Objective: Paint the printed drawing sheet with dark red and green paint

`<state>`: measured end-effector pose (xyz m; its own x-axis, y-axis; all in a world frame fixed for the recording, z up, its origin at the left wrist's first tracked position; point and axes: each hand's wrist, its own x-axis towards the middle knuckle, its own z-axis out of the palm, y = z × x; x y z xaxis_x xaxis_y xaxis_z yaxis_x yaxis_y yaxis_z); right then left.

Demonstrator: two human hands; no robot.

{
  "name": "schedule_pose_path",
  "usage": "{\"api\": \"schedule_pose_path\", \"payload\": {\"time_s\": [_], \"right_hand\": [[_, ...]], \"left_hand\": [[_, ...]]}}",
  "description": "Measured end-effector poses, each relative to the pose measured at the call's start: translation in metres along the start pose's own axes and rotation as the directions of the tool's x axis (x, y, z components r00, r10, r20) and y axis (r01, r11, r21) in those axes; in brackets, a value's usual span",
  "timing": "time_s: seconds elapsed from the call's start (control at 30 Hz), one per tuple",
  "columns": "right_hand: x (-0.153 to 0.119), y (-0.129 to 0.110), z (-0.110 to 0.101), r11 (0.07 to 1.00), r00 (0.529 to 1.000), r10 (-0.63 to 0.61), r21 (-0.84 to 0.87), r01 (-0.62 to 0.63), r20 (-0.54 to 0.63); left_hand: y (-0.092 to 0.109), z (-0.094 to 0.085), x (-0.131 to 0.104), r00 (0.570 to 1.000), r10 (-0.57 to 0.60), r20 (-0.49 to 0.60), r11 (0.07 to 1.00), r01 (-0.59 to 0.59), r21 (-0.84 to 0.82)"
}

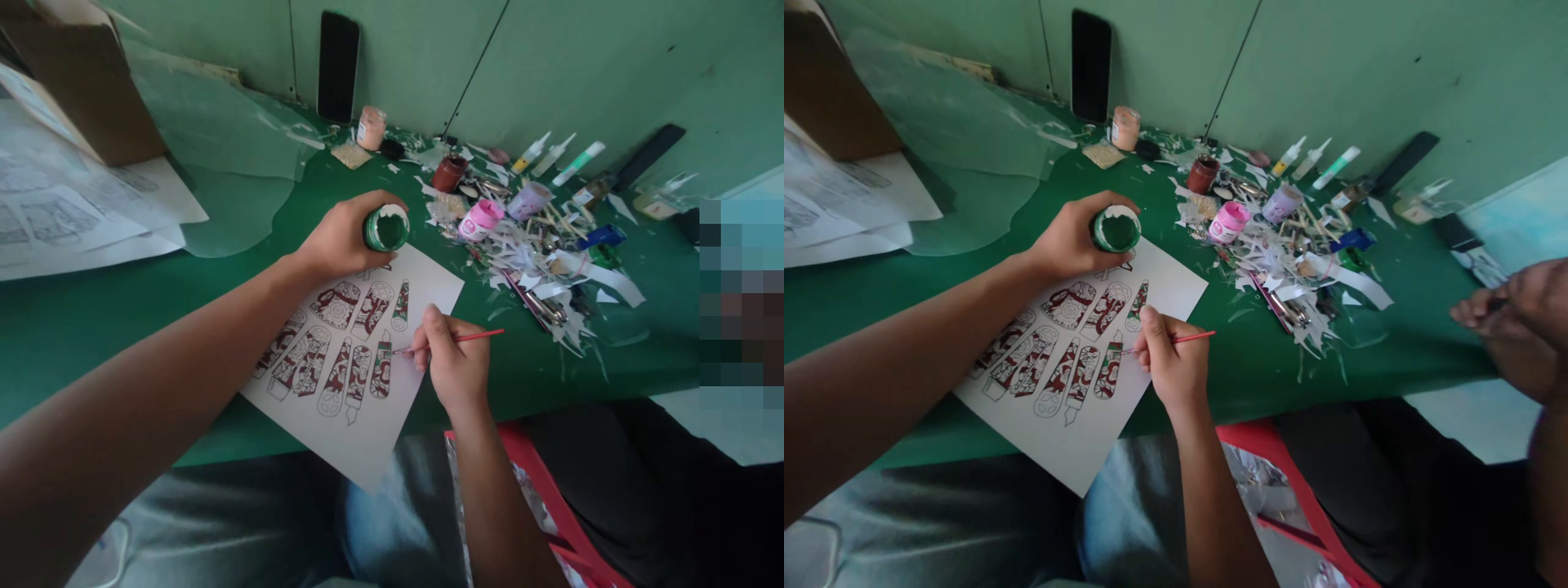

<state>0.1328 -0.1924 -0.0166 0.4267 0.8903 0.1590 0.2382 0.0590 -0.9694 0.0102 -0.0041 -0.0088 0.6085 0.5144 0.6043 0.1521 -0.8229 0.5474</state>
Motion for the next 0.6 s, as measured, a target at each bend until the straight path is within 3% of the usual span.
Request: {"api": "schedule_pose_path", "payload": {"time_s": [0.6], "right_hand": [[0.0003,-0.0020,0.0015,0.988,1.000,-0.020,-0.151,0.017,-0.017]], "left_hand": [[-0.0008,0.0002,-0.0003,1.000,0.003,0.000,1.000,-0.003,-0.013]]}}
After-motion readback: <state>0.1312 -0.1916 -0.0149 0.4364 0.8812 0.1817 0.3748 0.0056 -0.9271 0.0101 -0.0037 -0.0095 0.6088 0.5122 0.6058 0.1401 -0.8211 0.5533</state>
